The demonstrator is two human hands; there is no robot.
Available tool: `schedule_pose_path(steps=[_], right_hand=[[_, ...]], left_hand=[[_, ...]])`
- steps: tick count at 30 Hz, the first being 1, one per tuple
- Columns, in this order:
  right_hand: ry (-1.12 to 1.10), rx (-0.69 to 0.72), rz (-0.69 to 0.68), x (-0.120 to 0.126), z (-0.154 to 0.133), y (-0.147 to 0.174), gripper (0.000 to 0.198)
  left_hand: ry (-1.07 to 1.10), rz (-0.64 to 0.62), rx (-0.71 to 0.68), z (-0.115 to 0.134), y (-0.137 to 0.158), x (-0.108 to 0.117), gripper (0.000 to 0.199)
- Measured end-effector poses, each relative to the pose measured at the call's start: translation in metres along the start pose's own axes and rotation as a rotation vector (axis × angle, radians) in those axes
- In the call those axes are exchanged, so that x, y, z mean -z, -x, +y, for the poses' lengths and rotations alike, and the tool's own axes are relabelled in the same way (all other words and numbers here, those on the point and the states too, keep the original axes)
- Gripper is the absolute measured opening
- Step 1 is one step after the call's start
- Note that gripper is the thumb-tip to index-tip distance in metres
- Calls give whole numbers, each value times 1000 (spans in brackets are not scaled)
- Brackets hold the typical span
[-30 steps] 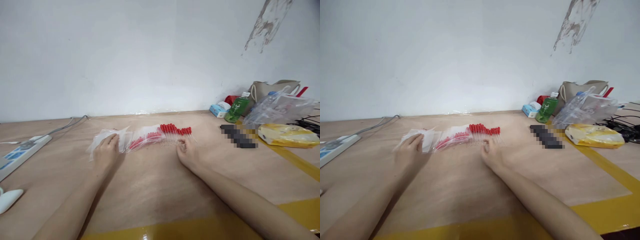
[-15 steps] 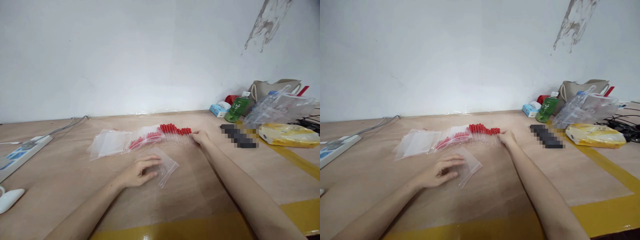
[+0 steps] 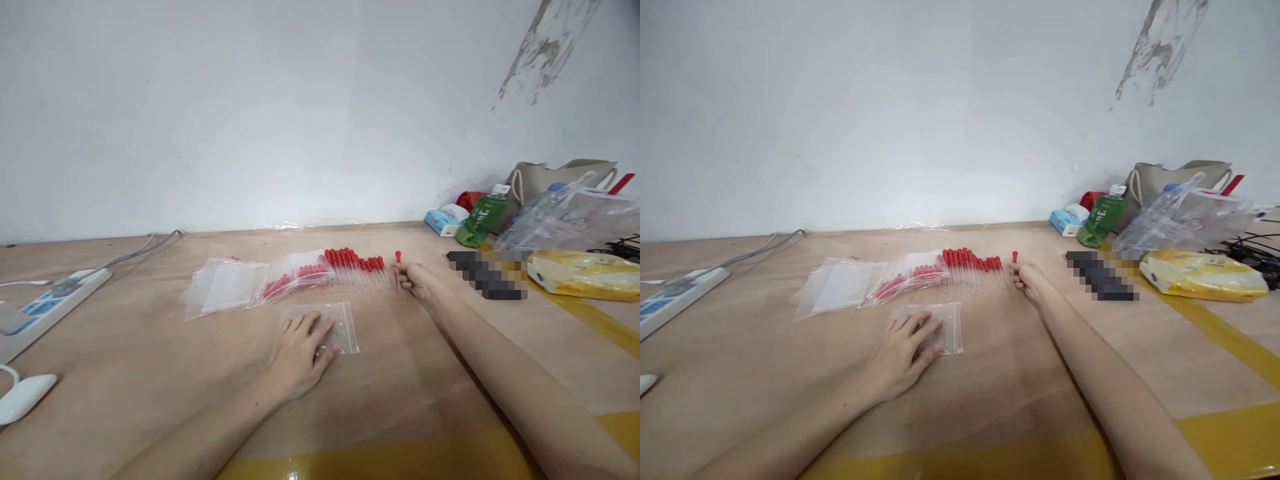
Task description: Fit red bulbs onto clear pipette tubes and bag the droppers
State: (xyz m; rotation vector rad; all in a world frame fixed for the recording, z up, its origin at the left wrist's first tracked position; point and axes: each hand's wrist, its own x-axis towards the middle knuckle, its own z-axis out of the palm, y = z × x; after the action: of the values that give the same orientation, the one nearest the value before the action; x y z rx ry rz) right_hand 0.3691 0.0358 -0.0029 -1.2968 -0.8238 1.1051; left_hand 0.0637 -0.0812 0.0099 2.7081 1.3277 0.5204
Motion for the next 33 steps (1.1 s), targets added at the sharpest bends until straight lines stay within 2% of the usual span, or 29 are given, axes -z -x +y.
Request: schedule_pose_path(steps=[2,5,9,11,15,21,29,33], right_hand=[[-60,-10,-16,1,0,13,18],[-114,6,-24,-5,4,42,22],[-85,74,-69,-29,15,80,51],[-62,114,-86,-41,20,91,56],[-47,172,-74,-56,30,95,56],[2,257,-39,-53,37,90,56],[-93,179,-47,-57,32,98,55],[-172,106,-108,-60,30,106,51]], left_hand=[[31,-8,-100,-12,-2,6,42],[48,-104,-229,-30,-4,11,42],[64,-184,-182,-36,-4,7,45],[61,-179,-154,-33,-3,4,46],[69,-158,-147,-28,-3,2,45],[70,-157,-149,-29,-4,4,45],[64,-161,-146,-28,-4,4,44],[80,-144,-142,-27,-4,4,49]])
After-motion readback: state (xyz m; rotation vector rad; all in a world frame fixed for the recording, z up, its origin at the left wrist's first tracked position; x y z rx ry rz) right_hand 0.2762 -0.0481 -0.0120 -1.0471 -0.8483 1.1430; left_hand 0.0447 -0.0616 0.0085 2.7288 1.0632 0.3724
